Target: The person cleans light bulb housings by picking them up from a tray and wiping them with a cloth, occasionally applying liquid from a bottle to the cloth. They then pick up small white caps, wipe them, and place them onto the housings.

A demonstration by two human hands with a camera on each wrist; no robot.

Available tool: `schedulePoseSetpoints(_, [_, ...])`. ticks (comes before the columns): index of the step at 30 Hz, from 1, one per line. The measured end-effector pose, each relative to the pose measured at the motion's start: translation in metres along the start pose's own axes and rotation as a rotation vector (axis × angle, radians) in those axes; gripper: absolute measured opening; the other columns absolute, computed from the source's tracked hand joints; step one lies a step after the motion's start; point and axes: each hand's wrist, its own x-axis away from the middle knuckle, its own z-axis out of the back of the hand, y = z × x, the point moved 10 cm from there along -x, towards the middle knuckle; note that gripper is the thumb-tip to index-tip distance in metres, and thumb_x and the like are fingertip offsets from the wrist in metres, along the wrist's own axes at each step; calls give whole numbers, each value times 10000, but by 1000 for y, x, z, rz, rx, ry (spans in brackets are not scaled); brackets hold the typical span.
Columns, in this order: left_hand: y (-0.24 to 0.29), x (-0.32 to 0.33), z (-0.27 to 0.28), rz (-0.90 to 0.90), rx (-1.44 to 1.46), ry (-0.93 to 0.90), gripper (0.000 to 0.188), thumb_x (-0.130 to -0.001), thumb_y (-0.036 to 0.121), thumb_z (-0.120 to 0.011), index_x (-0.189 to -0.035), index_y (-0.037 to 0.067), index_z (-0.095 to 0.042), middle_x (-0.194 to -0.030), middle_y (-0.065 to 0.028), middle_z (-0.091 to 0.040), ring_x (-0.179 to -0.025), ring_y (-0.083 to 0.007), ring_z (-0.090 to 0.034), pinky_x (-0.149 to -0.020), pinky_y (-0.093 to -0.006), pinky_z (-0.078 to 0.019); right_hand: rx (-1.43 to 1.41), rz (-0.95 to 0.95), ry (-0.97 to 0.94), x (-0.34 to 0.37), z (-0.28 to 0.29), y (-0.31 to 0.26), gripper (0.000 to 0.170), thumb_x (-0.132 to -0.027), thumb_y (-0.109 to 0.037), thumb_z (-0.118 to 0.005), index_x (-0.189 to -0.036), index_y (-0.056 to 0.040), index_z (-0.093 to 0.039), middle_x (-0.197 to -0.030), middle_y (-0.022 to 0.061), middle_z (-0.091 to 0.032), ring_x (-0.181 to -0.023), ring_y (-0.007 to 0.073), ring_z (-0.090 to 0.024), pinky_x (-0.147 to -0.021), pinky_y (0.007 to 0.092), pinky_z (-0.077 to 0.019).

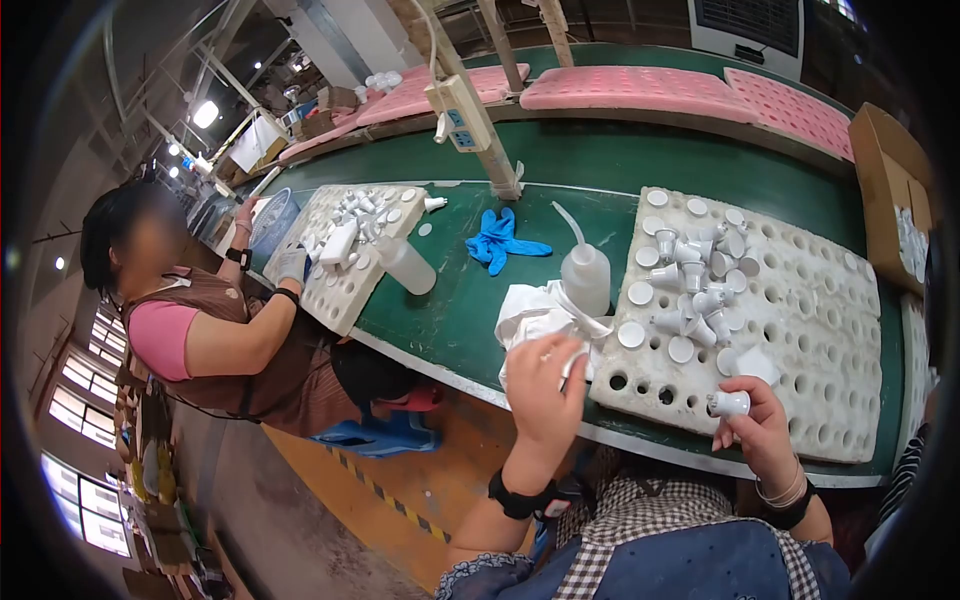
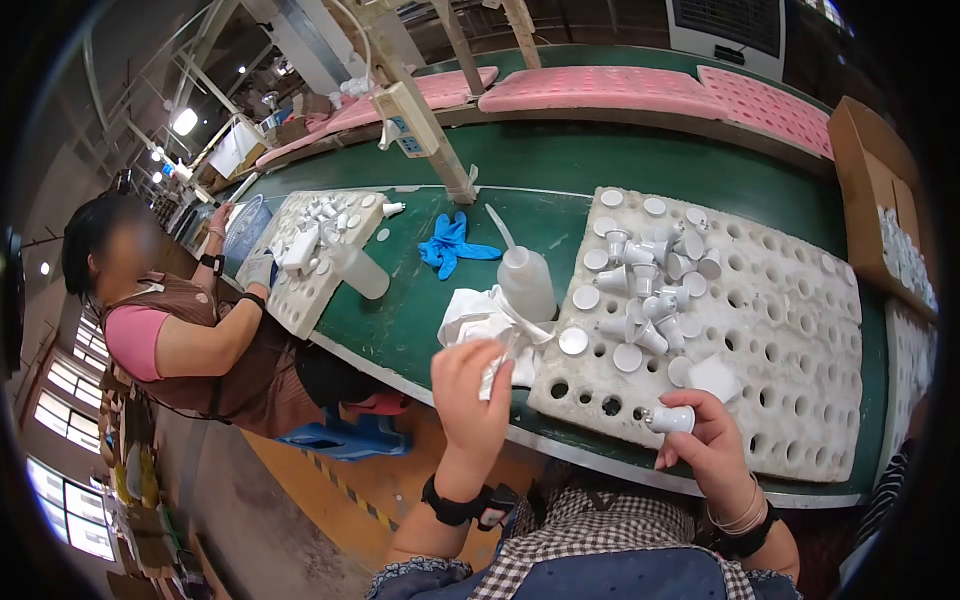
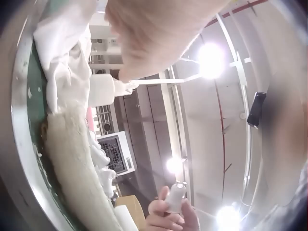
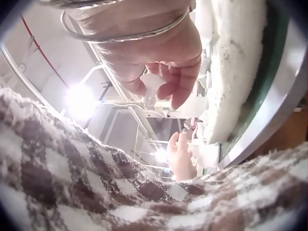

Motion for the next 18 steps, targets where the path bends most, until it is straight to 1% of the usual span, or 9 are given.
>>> schedulePoseSetpoints(1, [18, -1, 1, -92, 217, 1, 293, -753, 27, -735, -1038, 28, -665, -982, -130, -644, -888, -314, -591, -797, -410, -465, -5, -4, 9, -1, 2, 2, 355, -857, 29, -568, -1207, 1, -516, -936, 81, -616, -652, 103, -586, -648, 297, -574])
schedulePoseSetpoints(2, [37, -5, 2, -118, 315, 26, 221, -708, -60, -730, -906, 28, -686, -831, -85, -648, -754, -285, -596, -684, -374, -472, -8, 15, 9, -1, 3, 1, 348, -856, 34, -568, -1199, 2, -517, -937, 82, -616, -658, 104, -592, -650, 296, -575])
schedulePoseSetpoints(3, [44, -3, -5, -115, 317, 16, 221, -708, -60, -730, -906, 28, -686, -831, -85, -648, -754, -285, -596, -684, -374, -472, -9, 38, 7, -1, 3, -1, 342, -855, 39, -568, -1191, 4, -518, -937, 83, -616, -665, 105, -597, -652, 294, -575])
schedulePoseSetpoints(5, [62, 1, -23, -175, 457, -72, 225, -695, -47, -745, -899, 30, -689, -817, -83, -642, -724, -270, -593, -628, -352, -469, -10, 24, 17, -3, 4, 1, 339, -855, 46, -567, -1187, 4, -518, -937, 83, -615, -672, 106, -604, -655, 294, -576])
schedulePoseSetpoints(8, [73, 3, -36, -191, 513, -94, 243, -677, -48, -755, -899, 28, -691, -813, -79, -640, -699, -257, -588, -592, -342, -461, -10, 6, 24, -5, 4, 2, 338, -855, 56, -565, -1185, 5, -517, -937, 81, -615, -684, 110, -615, -660, 293, -577])
schedulePoseSetpoints(18, [76, 7, -43, -197, 523, -125, 232, -676, -33, -753, -890, 36, -693, -804, -69, -641, -710, -255, -586, -603, -345, -465, -26, -8, -25, -7, 5, 9, 358, -857, 56, -574, -1206, 10, -507, -960, 91, -621, -683, 119, -626, -660, 288, -582])
